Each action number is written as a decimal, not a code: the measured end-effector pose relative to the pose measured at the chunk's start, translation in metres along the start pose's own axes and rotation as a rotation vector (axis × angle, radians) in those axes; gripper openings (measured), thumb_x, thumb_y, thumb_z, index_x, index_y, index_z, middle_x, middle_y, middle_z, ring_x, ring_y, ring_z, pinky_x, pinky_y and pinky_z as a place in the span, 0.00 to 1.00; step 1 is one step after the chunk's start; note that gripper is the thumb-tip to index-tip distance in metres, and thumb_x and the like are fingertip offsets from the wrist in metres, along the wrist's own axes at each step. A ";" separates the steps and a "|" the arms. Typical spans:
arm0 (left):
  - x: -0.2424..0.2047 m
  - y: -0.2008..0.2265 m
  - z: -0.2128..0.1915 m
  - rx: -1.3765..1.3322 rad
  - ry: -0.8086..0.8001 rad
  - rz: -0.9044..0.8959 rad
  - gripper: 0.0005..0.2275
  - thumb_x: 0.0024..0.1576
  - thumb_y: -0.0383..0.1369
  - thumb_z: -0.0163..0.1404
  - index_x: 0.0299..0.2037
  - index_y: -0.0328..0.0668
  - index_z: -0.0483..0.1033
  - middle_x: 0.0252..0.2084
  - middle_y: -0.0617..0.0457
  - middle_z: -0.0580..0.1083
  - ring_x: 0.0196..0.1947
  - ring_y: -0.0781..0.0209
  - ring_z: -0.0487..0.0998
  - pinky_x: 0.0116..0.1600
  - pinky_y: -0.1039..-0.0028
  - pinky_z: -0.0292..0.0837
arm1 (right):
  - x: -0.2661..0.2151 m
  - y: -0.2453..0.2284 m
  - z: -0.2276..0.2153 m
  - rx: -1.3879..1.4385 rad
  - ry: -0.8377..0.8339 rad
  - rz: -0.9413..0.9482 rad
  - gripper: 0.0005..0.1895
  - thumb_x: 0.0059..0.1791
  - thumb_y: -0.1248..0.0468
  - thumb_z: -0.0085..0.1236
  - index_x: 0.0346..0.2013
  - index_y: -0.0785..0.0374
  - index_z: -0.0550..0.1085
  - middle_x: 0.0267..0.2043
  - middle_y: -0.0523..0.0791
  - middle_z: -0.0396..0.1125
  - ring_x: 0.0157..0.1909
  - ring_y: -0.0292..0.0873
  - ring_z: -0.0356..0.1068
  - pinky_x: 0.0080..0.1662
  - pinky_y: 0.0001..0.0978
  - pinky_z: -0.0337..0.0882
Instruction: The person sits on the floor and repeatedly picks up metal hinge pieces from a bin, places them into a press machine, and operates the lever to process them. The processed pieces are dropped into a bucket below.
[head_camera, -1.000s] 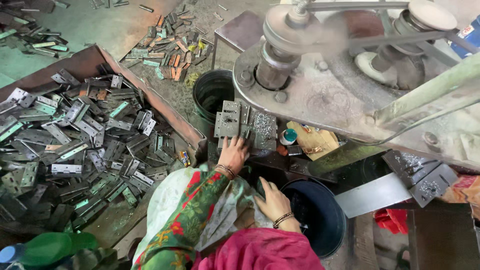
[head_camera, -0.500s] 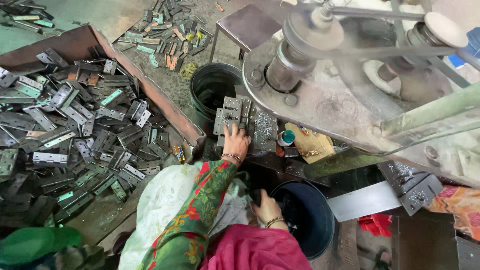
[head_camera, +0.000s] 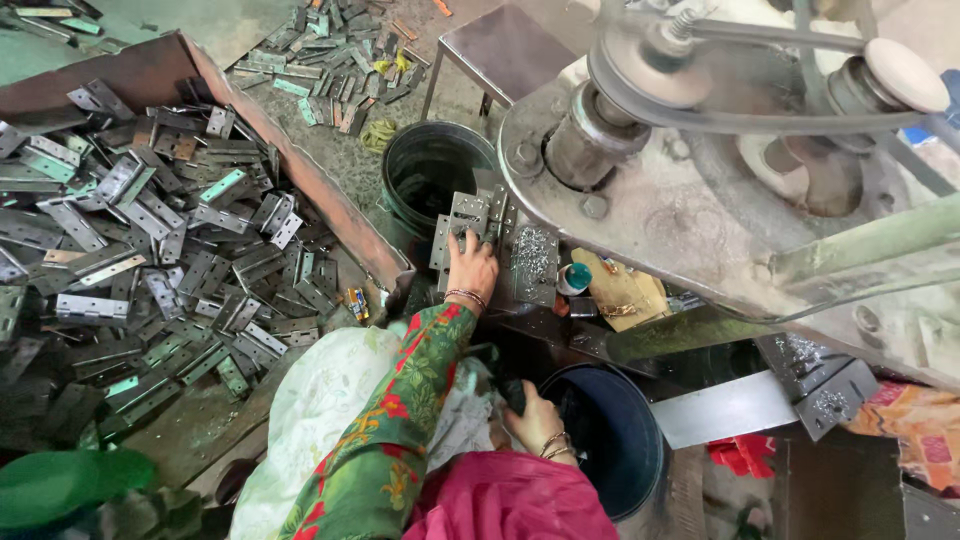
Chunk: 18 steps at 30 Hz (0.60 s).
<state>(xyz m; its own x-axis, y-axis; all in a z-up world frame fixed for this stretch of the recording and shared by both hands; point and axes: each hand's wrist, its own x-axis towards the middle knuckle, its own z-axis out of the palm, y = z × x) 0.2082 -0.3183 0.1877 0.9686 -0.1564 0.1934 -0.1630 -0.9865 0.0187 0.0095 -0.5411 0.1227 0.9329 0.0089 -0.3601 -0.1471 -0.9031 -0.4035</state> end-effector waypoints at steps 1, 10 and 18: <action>0.003 -0.002 -0.002 -0.007 -0.015 -0.003 0.14 0.60 0.35 0.43 0.48 0.48 0.82 0.57 0.55 0.73 0.71 0.41 0.57 0.69 0.30 0.44 | 0.002 -0.003 0.010 0.008 0.016 0.016 0.35 0.44 0.50 0.62 0.64 0.53 0.64 0.39 0.59 0.75 0.44 0.63 0.76 0.44 0.53 0.76; 0.017 -0.007 0.008 -0.037 0.008 0.009 0.13 0.60 0.36 0.44 0.46 0.49 0.83 0.58 0.55 0.73 0.70 0.42 0.58 0.69 0.32 0.45 | 0.010 0.010 0.022 0.072 0.011 0.011 0.39 0.43 0.51 0.63 0.67 0.52 0.60 0.38 0.61 0.74 0.42 0.64 0.75 0.44 0.52 0.76; 0.046 -0.010 0.017 -0.025 0.001 -0.011 0.13 0.60 0.36 0.44 0.45 0.50 0.83 0.56 0.56 0.75 0.69 0.43 0.59 0.68 0.35 0.49 | -0.001 0.003 0.023 0.065 0.062 -0.046 0.36 0.44 0.51 0.64 0.65 0.52 0.63 0.39 0.60 0.75 0.44 0.63 0.76 0.43 0.52 0.76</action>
<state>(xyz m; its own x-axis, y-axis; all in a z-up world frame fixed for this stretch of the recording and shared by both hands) 0.2577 -0.3167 0.1798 0.9702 -0.1451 0.1941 -0.1567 -0.9866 0.0454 0.0011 -0.5340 0.1028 0.9574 0.0214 -0.2878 -0.1227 -0.8724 -0.4731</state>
